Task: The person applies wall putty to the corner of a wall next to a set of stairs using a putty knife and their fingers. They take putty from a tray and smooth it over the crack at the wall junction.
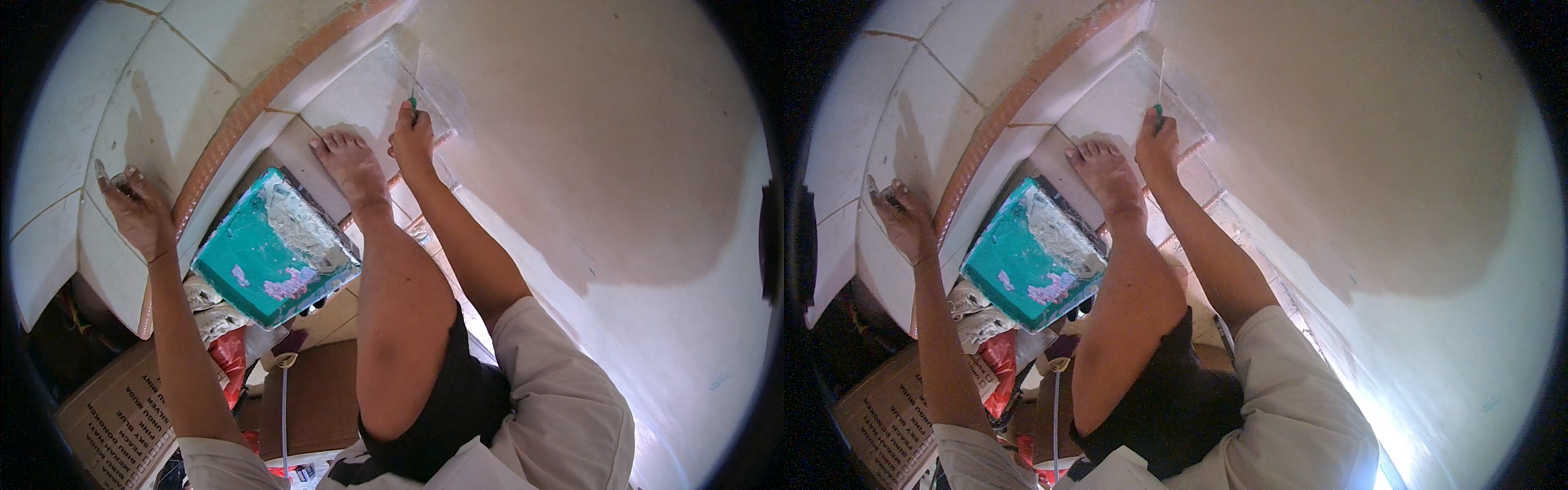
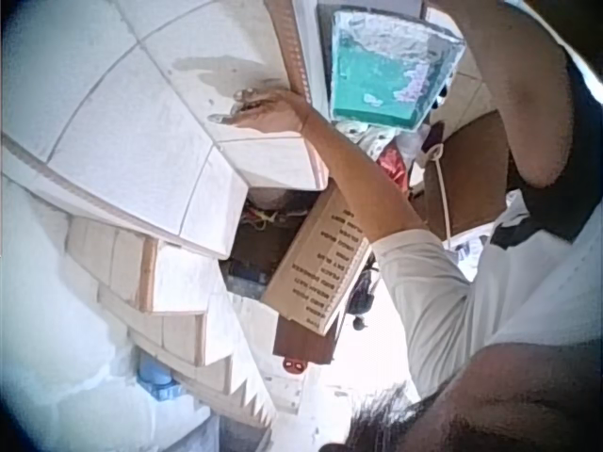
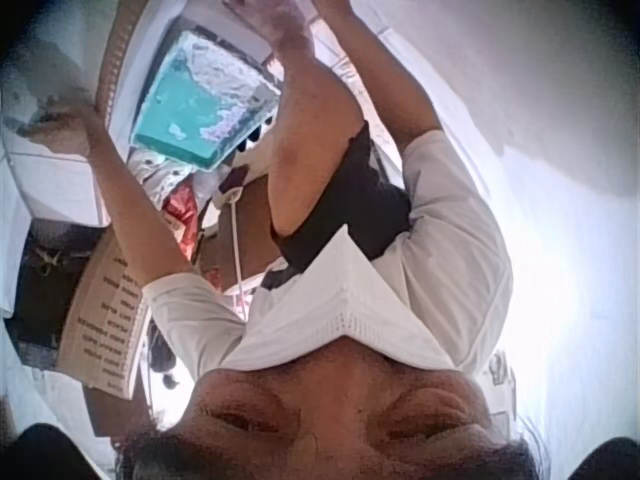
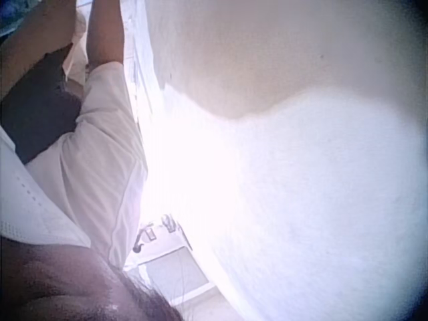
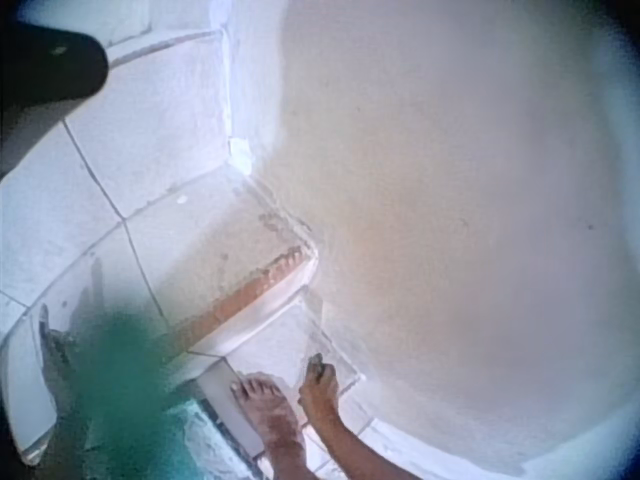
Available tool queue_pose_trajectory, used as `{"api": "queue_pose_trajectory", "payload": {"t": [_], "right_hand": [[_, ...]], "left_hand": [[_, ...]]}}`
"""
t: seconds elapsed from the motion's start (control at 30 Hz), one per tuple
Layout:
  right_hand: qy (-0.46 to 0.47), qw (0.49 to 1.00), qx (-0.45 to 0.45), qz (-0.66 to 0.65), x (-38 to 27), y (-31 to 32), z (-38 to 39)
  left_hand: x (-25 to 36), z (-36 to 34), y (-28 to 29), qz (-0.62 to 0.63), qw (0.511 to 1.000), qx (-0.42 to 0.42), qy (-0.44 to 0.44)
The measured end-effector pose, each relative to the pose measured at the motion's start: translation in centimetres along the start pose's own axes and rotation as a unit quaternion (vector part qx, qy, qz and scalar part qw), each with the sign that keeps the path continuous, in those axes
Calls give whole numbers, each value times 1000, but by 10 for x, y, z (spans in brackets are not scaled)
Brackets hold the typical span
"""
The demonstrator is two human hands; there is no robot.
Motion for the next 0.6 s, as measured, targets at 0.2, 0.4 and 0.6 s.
{"api": "queue_pose_trajectory", "payload": {"t": [0.2, 0.4, 0.6], "right_hand": [[-76, 992, 14, -102, 18, 32, 30], [-82, 989, 14, -119, 44, 72, 74], [-10, 999, -46, 9, 43, 54, 44]], "left_hand": [[2, -1, 0, 2, 1000, 4, -18], [5, -1, 3, 18, 1000, -9, 5], [2, -1, -1, -18, 1000, 0, -14]]}}
Point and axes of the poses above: each hand's wrist, its own z-axis away from the middle knuckle, its own y-axis out of the back of the hand, x = y × z, the point moved 6 cm from there along -z, towards the middle knuckle, and after that the axes turned 7 degrees about -y, right-handed, at the moved point
